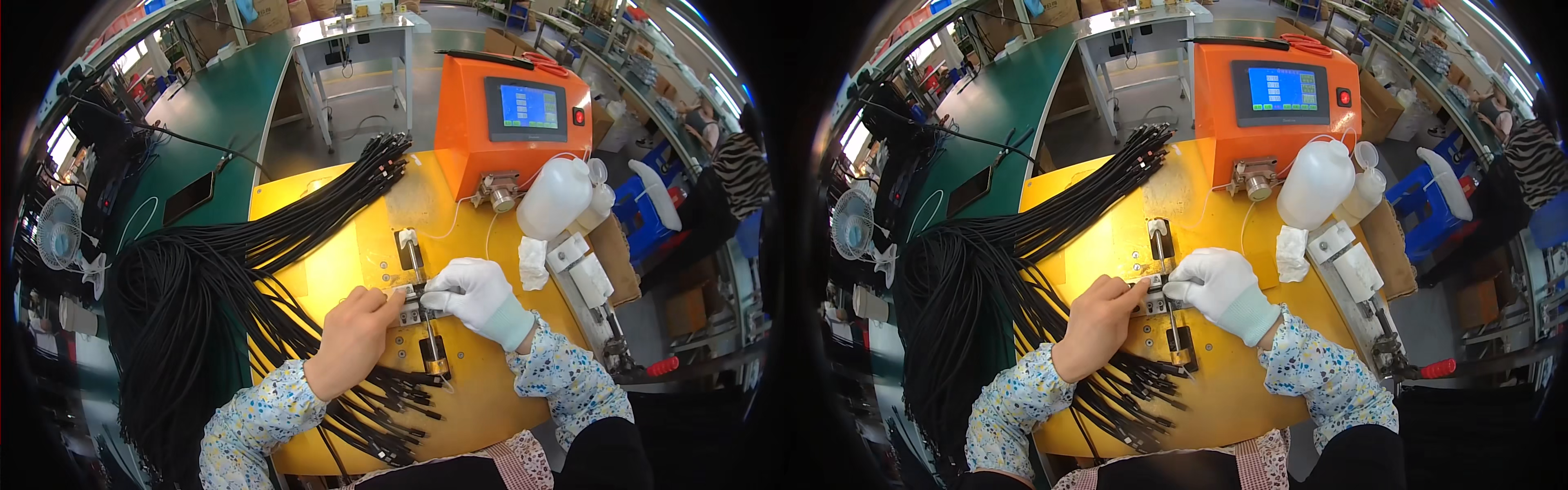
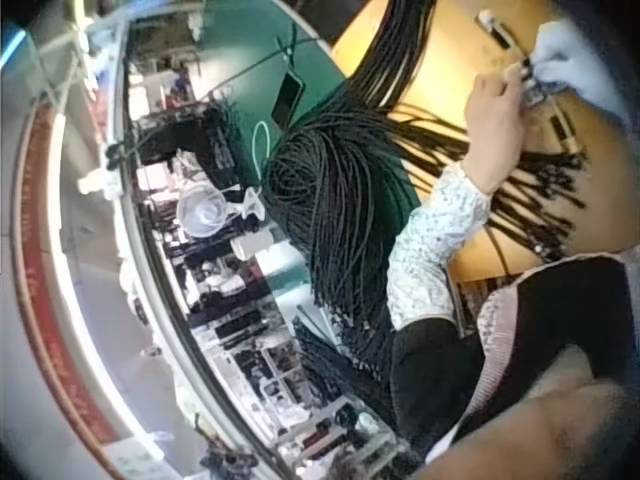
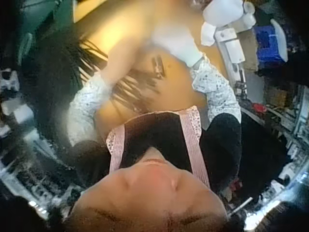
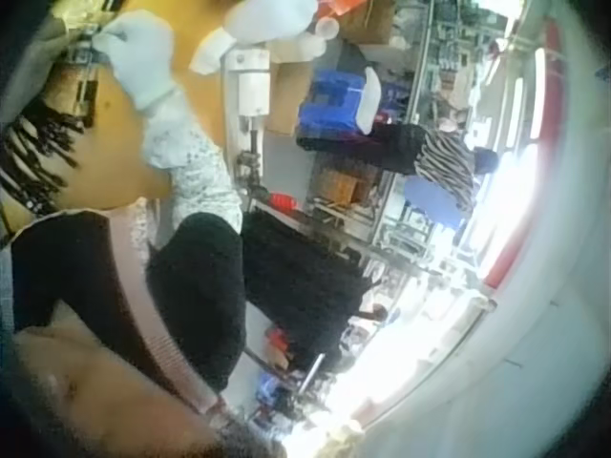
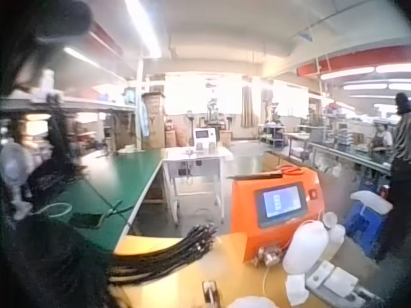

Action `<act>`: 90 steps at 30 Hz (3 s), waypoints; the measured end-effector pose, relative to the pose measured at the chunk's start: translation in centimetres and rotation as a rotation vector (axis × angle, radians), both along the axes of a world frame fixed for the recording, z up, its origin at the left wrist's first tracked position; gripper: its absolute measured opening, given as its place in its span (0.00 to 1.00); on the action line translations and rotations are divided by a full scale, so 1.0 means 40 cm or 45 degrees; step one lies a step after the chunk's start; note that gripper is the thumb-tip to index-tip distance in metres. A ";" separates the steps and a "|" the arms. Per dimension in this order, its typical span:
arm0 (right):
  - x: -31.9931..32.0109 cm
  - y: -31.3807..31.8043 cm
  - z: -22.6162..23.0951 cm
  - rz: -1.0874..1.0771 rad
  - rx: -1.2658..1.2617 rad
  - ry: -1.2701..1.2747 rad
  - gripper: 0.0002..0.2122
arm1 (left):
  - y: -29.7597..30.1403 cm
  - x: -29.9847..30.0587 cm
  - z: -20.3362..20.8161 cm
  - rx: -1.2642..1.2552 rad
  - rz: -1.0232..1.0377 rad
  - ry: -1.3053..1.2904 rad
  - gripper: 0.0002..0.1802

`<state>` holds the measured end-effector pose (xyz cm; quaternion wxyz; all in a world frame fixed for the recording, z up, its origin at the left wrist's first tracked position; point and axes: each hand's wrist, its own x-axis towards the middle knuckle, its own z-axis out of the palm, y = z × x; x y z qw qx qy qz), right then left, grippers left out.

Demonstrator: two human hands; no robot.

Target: The person feeds black electrical wires into an automated processing machine by hand for stripping or crimping.

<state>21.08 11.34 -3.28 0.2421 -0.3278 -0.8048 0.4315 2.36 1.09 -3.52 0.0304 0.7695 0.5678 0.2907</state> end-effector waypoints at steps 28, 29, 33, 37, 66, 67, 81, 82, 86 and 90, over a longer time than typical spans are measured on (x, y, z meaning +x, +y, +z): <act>-0.395 0.300 0.101 0.201 1.537 -0.308 0.04 | -0.003 -0.003 -0.007 0.066 -0.090 0.475 0.24; -0.376 0.280 0.136 0.215 1.597 -0.283 0.04 | 0.000 -0.004 -0.007 0.067 -0.091 0.472 0.24; -0.297 0.173 0.229 0.203 1.784 -0.354 0.04 | 0.002 -0.020 -0.008 0.116 -0.054 0.270 0.21; -0.178 0.142 0.243 0.105 1.710 -0.382 0.05 | 0.016 -0.024 -0.021 0.100 0.034 0.194 0.17; 0.023 -0.021 0.095 0.045 -0.397 -0.049 0.06 | -0.008 0.012 0.026 -0.061 -0.033 -0.702 0.05; 0.025 -0.020 0.080 0.117 -0.185 0.016 0.06 | -0.009 0.014 0.042 -0.290 0.011 -0.703 0.05; 0.022 0.043 0.018 0.265 0.720 -0.099 0.05 | -0.002 -0.007 -0.012 -0.006 -0.086 0.158 0.21; 0.022 0.059 0.031 0.331 0.667 -0.127 0.04 | -0.004 -0.004 -0.006 0.011 -0.075 0.247 0.22; -0.055 0.149 0.073 0.257 0.893 -0.213 0.04 | -0.001 0.000 -0.004 0.068 -0.070 0.411 0.25; -0.257 0.234 0.075 0.216 1.029 -0.578 0.07 | -0.007 0.007 -0.002 0.074 -0.062 0.440 0.25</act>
